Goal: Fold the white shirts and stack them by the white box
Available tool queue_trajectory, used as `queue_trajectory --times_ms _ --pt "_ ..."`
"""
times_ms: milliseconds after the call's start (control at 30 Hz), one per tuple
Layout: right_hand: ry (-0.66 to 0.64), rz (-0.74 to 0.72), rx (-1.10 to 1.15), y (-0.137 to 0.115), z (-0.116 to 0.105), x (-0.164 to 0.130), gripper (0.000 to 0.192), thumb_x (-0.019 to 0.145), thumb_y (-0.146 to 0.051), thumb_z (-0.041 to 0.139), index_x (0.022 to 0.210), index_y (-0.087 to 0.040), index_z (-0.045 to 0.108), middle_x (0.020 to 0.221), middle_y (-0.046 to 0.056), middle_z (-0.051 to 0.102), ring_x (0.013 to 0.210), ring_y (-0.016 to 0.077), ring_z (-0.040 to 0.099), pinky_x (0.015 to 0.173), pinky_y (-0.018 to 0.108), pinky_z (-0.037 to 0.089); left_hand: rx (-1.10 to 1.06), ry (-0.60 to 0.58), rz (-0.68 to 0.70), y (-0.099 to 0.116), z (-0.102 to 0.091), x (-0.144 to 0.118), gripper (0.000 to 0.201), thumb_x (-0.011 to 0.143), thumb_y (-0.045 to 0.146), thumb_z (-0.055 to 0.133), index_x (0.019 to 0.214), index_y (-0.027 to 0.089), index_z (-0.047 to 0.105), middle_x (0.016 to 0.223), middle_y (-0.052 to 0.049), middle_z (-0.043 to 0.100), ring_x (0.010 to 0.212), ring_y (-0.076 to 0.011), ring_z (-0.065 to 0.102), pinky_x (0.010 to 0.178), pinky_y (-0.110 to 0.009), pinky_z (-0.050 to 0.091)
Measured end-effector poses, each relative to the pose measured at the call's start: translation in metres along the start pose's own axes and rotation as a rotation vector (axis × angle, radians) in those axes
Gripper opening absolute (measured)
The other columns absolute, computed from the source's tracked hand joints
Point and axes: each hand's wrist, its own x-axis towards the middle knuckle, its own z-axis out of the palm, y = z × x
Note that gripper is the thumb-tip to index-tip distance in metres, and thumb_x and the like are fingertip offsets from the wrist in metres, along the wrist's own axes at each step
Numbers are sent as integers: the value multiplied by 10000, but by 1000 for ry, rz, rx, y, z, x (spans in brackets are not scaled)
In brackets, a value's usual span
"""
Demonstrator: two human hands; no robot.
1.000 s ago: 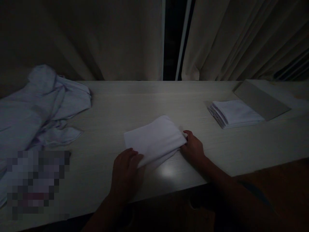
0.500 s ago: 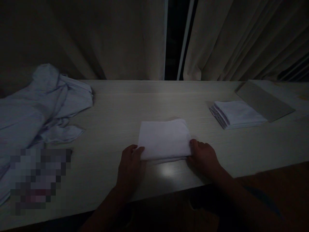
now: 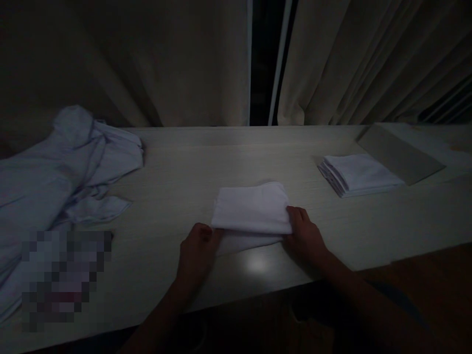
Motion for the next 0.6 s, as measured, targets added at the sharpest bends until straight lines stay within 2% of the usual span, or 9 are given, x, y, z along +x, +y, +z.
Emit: queue_trajectory --times_ms 67,133,200,267,333,433,533,600 --pt "19 -14 76 6 3 0 664 695 -122 515 1339 -157 354 1287 170 461 996 268 578 787 415 539 -231 -186 -96 1 -1 1 402 791 543 560 899 165 645 719 -65 678 577 -185 598 540 -299 433" --pt "55 -43 141 10 6 -1 703 660 -74 491 1342 -169 347 1280 158 451 1047 260 560 842 413 528 -547 -337 -230 3 -2 4 433 824 531 501 967 151 652 844 -115 715 610 -202 636 572 -336 490" --pt "83 -69 191 12 8 -2 733 640 -49 477 1349 -181 342 1282 152 439 1085 258 543 882 420 514 -793 -441 -397 6 -4 11 534 837 588 446 1018 127 647 958 -171 718 730 -256 684 658 -401 537" --pt "100 -83 223 12 9 -3 737 644 -45 475 1356 -181 343 1289 157 429 1107 263 533 895 429 506 -871 -508 -500 7 -4 18 605 825 654 432 1001 119 653 978 -190 713 811 -295 692 708 -442 548" --pt "117 -86 234 12 9 -3 722 665 -56 479 1365 -173 344 1292 169 431 1108 273 533 883 441 506 -854 -496 -490 7 -1 23 526 788 616 545 963 133 656 944 -160 715 815 -282 683 714 -436 553" --pt "145 -53 200 15 10 -3 687 709 -114 501 1375 -158 340 1252 185 484 1059 292 557 822 448 509 -837 -385 -392 4 4 20 314 676 403 737 810 139 632 812 -78 686 728 -200 640 698 -365 547" --pt "100 51 108 20 12 -4 649 776 -204 508 1392 -147 314 1046 144 617 836 256 621 705 382 494 -800 -307 -322 4 7 9 260 640 345 747 697 162 570 686 -6 609 600 -123 558 621 -291 501" --pt "43 104 40 22 14 -5 624 824 -255 483 1406 -130 295 851 91 657 667 220 616 634 336 456 -734 -257 -289 5 7 2 241 659 361 711 678 190 542 634 20 564 560 -117 527 581 -281 470"
